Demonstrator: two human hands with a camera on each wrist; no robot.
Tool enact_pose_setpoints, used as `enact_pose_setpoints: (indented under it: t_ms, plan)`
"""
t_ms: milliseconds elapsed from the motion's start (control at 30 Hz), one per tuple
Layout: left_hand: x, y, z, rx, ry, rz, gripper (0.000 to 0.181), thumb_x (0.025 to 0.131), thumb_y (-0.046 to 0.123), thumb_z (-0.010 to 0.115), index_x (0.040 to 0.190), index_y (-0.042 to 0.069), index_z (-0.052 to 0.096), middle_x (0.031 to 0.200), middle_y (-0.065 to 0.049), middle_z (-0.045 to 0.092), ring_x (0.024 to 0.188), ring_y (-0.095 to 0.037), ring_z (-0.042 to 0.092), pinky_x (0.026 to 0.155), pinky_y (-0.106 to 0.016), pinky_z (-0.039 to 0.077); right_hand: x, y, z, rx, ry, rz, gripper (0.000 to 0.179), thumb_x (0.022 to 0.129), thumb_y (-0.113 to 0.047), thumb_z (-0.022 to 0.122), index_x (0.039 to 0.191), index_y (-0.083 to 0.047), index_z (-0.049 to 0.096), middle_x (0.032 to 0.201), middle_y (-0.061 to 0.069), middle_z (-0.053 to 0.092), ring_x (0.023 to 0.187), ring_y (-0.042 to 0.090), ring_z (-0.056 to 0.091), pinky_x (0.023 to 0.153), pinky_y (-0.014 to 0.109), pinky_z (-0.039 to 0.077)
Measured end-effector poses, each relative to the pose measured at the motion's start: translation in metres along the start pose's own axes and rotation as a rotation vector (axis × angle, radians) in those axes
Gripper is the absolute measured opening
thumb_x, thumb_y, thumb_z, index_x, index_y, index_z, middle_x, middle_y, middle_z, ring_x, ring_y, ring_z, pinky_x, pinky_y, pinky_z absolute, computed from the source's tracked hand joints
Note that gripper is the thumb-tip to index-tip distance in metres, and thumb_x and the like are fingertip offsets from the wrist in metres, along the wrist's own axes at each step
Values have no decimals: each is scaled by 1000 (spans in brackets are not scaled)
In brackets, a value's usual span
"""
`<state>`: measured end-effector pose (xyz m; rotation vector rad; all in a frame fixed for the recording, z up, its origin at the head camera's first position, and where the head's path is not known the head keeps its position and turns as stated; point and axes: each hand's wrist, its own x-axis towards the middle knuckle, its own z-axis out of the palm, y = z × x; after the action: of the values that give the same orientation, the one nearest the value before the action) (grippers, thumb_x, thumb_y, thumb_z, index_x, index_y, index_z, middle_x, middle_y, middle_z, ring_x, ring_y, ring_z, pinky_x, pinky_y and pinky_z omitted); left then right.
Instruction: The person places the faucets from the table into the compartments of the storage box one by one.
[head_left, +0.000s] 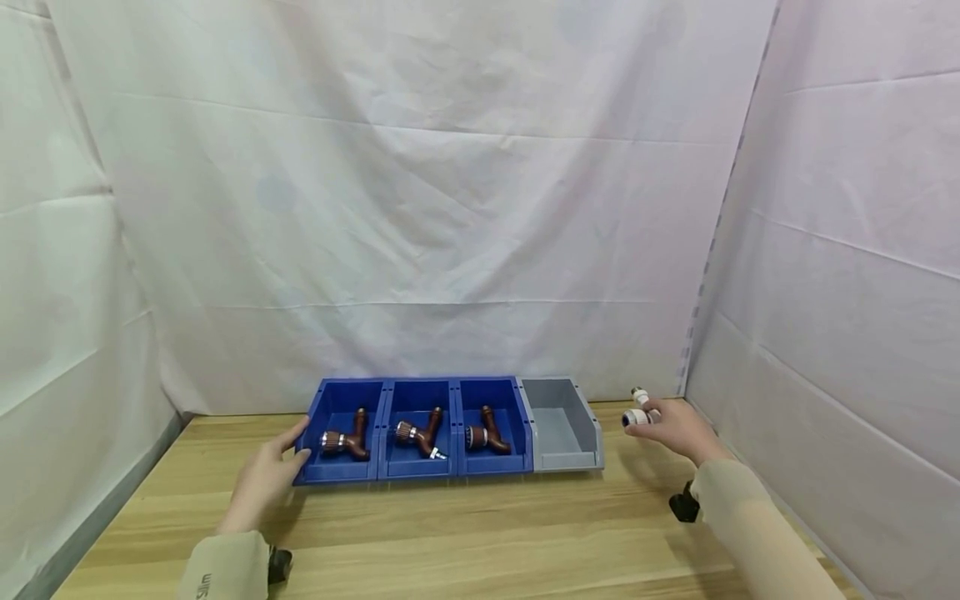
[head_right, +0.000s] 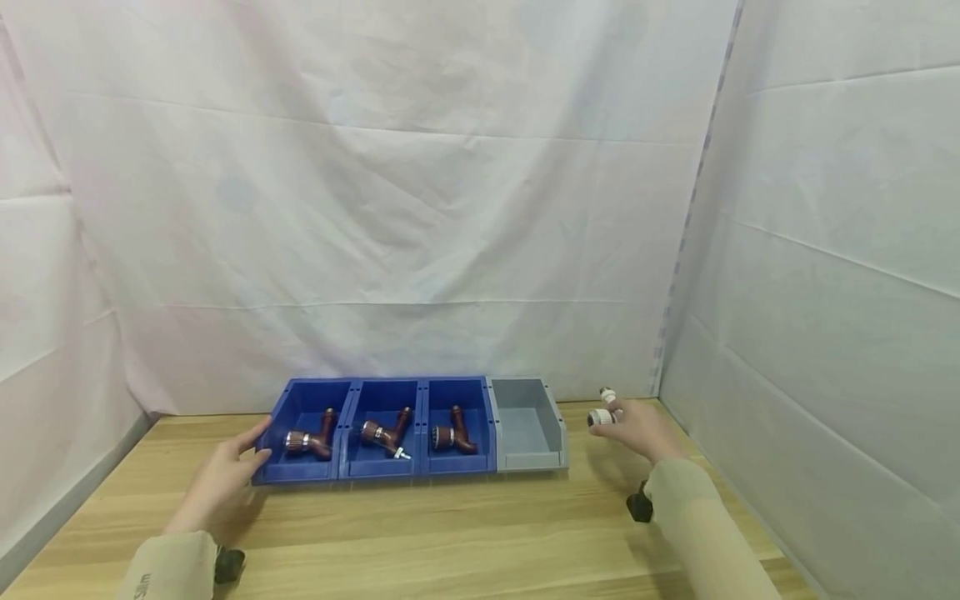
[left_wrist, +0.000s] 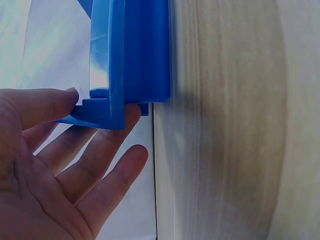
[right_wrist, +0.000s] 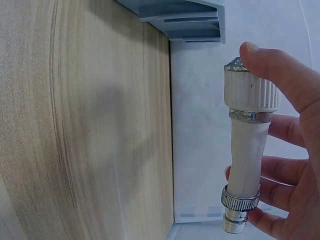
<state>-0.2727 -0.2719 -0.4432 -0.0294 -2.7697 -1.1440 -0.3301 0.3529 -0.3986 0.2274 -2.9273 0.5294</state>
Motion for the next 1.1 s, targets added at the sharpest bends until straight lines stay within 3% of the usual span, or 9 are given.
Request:
enact_pose_setpoints:
  t_ms: [167, 333, 567, 867, 1100]
  plan:
    - [0, 0, 0, -1, -2, 0, 56, 99, 18, 53, 151, 8, 33, 145, -30, 36, 129, -50, 36, 96, -65, 34, 2, -1, -2, 2, 2, -7, 65, 79, -50, 74, 116, 2, 65, 108, 20, 67, 92, 33, 63, 76, 52, 48]
    - [-1, 0, 0, 3, 4, 8, 55, 99, 18, 53, 150, 8, 34, 145, -30, 36, 122, -46, 47, 91, -61, 40, 1, -6, -5, 17, 1, -4, 67, 79, -52, 73, 118, 3, 64, 113, 23, 65, 99, 40, 61, 79, 55, 48]
    - [0, 0, 0, -6, -3, 2, 55, 99, 16, 53, 151, 8, 34, 145, -30, 36, 130, -49, 34, 98, -64, 33, 1, -10, -8, 22, -6, 4, 65, 80, -50, 74, 118, 2, 64, 112, 21, 65, 97, 38, 62, 77, 53, 48]
    - [0, -1, -1, 4, 9, 28, 55, 98, 17, 54, 150, 7, 35, 143, -30, 38, 127, -50, 39, 94, -64, 36, 0, -12, -8, 10, -7, 4, 62, 81, -48, 74, 118, 1, 64, 112, 21, 65, 97, 39, 61, 77, 54, 48]
    - [1, -1, -2, -8, -4, 10, 56, 99, 18, 53, 150, 8, 34, 145, -30, 36, 130, -51, 33, 98, -66, 31, 3, -10, -7, 0, -11, -2, 67, 80, -53, 73, 119, 0, 63, 113, 22, 65, 97, 39, 62, 77, 54, 48]
